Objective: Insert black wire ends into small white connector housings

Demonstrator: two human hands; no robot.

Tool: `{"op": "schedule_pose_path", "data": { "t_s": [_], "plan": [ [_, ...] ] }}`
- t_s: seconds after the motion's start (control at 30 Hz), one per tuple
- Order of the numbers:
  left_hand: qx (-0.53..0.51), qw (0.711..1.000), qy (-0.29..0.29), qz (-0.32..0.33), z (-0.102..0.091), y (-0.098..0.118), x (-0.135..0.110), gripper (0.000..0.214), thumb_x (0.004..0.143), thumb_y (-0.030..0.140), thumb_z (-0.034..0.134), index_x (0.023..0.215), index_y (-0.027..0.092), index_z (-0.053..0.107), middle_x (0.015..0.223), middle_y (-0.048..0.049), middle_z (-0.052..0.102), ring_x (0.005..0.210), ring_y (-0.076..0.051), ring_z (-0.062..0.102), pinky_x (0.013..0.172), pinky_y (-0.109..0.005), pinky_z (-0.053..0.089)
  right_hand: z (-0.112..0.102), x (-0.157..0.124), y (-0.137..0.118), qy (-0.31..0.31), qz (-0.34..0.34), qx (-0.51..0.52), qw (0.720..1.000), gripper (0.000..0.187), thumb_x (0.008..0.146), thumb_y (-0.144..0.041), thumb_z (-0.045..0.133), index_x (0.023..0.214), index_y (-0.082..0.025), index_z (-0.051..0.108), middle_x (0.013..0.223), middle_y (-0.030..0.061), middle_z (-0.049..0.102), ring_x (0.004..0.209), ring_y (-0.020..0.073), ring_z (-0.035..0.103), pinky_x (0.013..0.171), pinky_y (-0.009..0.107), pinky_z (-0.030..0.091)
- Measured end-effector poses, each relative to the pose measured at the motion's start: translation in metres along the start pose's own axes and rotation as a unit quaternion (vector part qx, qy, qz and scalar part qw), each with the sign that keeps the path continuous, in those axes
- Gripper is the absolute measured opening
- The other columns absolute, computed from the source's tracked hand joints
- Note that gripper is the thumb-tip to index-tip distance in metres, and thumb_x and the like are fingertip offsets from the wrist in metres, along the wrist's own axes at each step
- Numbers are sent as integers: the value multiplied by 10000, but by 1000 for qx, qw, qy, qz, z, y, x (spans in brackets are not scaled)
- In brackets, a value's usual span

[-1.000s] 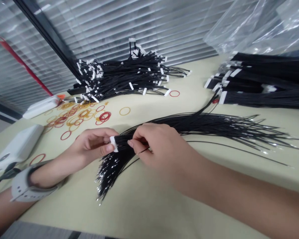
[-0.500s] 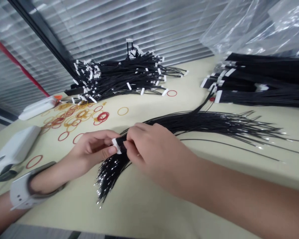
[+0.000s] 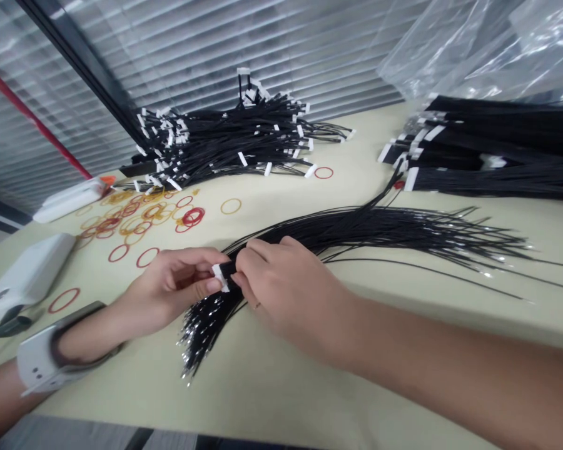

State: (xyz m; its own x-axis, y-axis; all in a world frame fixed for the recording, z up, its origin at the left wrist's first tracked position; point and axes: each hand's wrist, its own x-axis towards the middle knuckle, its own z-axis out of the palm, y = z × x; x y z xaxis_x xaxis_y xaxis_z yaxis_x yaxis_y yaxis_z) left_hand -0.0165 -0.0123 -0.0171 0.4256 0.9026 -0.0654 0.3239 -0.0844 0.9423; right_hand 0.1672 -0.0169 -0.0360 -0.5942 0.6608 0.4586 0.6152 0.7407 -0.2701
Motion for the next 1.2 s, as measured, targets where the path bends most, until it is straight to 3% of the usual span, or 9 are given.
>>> {"op": "schedule_pose_path", "data": {
  "t_s": [0.27, 0.43, 0.67, 0.8, 1.2],
  "plan": [
    [40, 998, -36, 14, -5, 0, 1, 121, 779, 196, 576, 884, 141, 600, 754, -23, 611, 679, -116, 543, 602, -214, 425, -6, 4, 4, -34, 28, 69, 997, 144, 828, -173, 423, 705, -158, 497, 683, -10, 518, 587, 98, 437, 596, 261, 312],
    [67, 997, -45, 15, -4, 1, 1, 156, 797, 216, 555, 928, 134, 576, 761, -36, 600, 699, -136, 540, 612, -239, 416, -12, 7, 9, -90, 59, 177, 978, 143, 754, -112, 435, 626, -167, 470, 609, -43, 483, 529, 63, 398, 502, 210, 290],
    [111, 992, -52, 34, -3, 3, 0, 131, 813, 200, 532, 910, 134, 589, 781, -33, 590, 696, -126, 523, 590, -217, 407, -22, 8, 10, -147, 97, 222, 959, 125, 729, -129, 441, 619, -171, 484, 574, -47, 469, 507, 63, 377, 473, 200, 298],
    [109, 992, -54, 24, -5, 1, 0, 152, 816, 224, 532, 927, 136, 587, 806, -45, 603, 719, -136, 535, 612, -228, 415, -21, 9, 9, -128, 118, 217, 961, 134, 739, -146, 446, 624, -169, 510, 566, -54, 482, 495, 54, 384, 463, 192, 293],
    [72, 996, -51, 21, -4, -1, 2, 134, 800, 195, 550, 920, 144, 584, 782, -28, 605, 701, -120, 535, 609, -211, 422, -10, 6, 7, -76, 94, 153, 981, 159, 767, -167, 442, 634, -159, 529, 599, -34, 499, 516, 63, 390, 492, 220, 273]
  ]
}}
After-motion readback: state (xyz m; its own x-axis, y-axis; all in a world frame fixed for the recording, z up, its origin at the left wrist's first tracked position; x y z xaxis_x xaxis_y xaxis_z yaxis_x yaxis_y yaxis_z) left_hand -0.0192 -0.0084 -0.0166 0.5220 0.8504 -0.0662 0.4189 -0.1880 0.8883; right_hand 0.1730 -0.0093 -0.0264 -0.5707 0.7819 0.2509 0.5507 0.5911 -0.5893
